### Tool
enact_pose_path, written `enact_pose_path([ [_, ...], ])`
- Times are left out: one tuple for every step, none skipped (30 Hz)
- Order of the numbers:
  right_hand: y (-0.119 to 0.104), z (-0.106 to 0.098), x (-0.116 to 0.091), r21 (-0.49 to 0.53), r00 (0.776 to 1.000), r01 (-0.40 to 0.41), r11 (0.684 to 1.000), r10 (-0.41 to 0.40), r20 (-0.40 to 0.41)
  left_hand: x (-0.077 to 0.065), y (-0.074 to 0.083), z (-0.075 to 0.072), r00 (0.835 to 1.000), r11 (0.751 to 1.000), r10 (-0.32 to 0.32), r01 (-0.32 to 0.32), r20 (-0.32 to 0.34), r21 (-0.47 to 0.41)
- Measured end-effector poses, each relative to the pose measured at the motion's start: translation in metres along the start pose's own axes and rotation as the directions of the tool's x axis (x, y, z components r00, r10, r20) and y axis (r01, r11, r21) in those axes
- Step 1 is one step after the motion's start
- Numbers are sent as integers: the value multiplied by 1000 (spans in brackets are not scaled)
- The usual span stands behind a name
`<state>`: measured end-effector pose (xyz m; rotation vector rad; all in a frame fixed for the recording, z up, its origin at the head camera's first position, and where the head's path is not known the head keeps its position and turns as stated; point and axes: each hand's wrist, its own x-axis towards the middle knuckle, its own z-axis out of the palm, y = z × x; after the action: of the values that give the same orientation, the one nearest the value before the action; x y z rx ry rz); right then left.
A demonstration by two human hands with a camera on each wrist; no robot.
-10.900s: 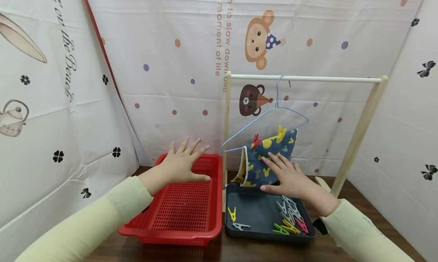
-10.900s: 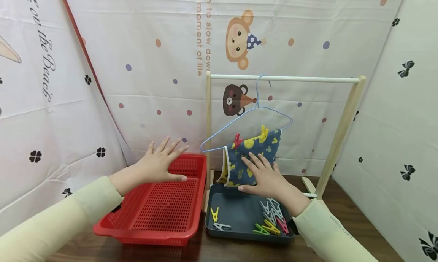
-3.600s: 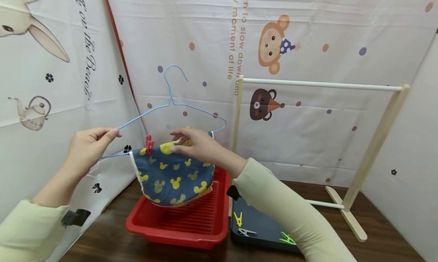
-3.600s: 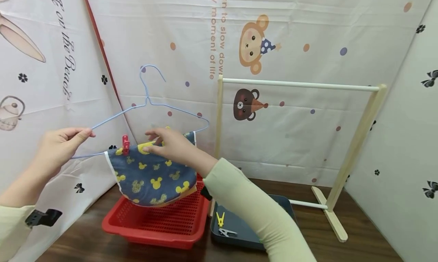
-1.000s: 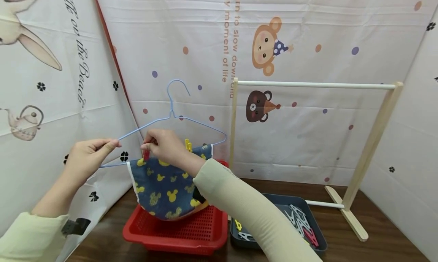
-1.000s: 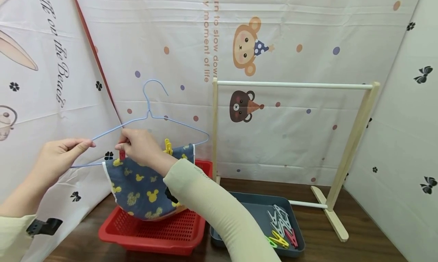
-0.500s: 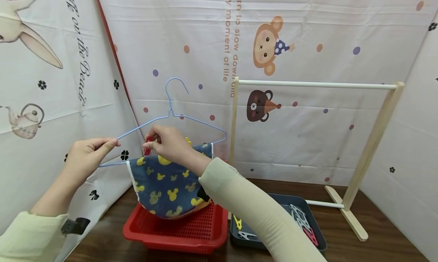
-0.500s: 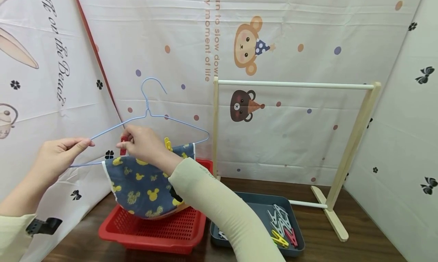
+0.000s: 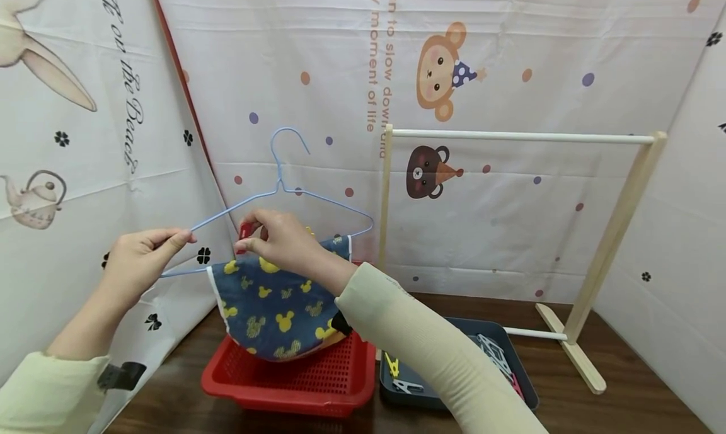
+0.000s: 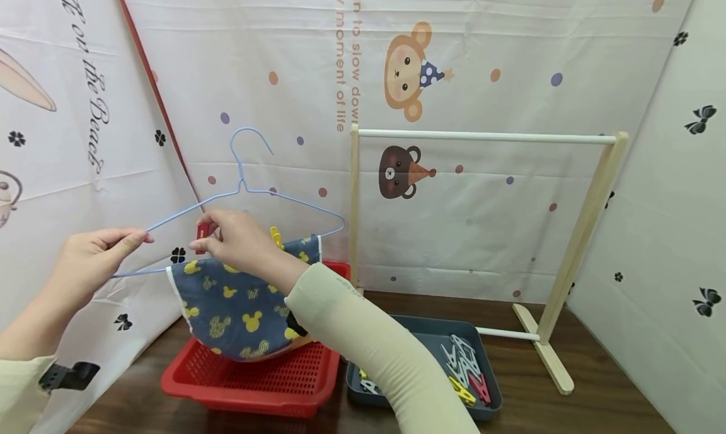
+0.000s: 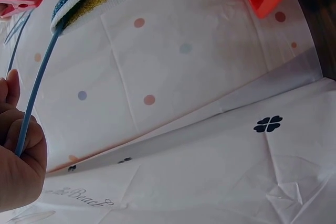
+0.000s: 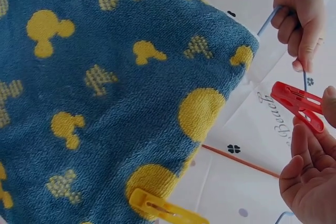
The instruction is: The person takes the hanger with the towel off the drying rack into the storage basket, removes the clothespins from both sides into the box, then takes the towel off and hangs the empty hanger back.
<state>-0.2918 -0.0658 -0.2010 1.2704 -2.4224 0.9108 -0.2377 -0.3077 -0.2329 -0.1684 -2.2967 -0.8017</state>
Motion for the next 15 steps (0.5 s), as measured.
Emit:
enact_pose_path([
  [1,0,0,10,1000,0,1000,0,3,-1,-1,0,1000,1000,1,-1,-3,-1],
  [2,0,0,23,1000,1,1000,-1,5,-1,-2,-1,1000,1000,-1,1,-4,-1],
  [3,0,-1,26,1000,1,1000,-1,5,-2,-2,-1,1000,1000,-4,4,-4,-2],
  [4,0,-1,28,1000,-2,1000,2,5,-2,-2,-1,1000,1000,-5,5,-4,-4],
  [4,-1,-2,46,1000,-6,999,5,4,-2,-2,-1,1000,1000,-8,8,-5,-4],
  [5,-1,-2,62,1000,-8,998,8,2,-2,-2,0,1000,1000,-7,7,-6,-6],
  [5,-2,-3,71,1000,-12,997,12,3,-2,-2,0,1000,1000,-10,10,-7,-7],
  [6,-4,-4,86,1000,-12,996,12,1,-2,-2,1,1000,1000,-8,8,-8,-6],
  [6,-5,-6,92,1000,-13,996,13,2,-2,-1,1,1000,1000,-6,6,-9,-9],
  [6,-7,-8,106,1000,-11,994,11,3,-2,-1,2,1000,1000,-3,3,-11,-13],
  [7,-9,-10,120,1000,-7,993,7,3,-2,-1,2,1000,1000,-3,3,-13,-14],
  [7,-11,-12,119,1000,-5,993,4,4,-3,-1,2,1000,1000,-1,1,-16,-15],
  [8,-13,-15,117,1000,-2,993,2,6,-3,-1,1,1000,1000,-2,2,-16,-19],
  [8,-16,-18,114,1000,0,993,-1,6,-3,-2,1,1000,1000,-2,2,-16,-21],
  [8,-18,-22,111,1000,3,994,-4,9,-4,-2,0,1000,1000,-4,4,-16,-26],
])
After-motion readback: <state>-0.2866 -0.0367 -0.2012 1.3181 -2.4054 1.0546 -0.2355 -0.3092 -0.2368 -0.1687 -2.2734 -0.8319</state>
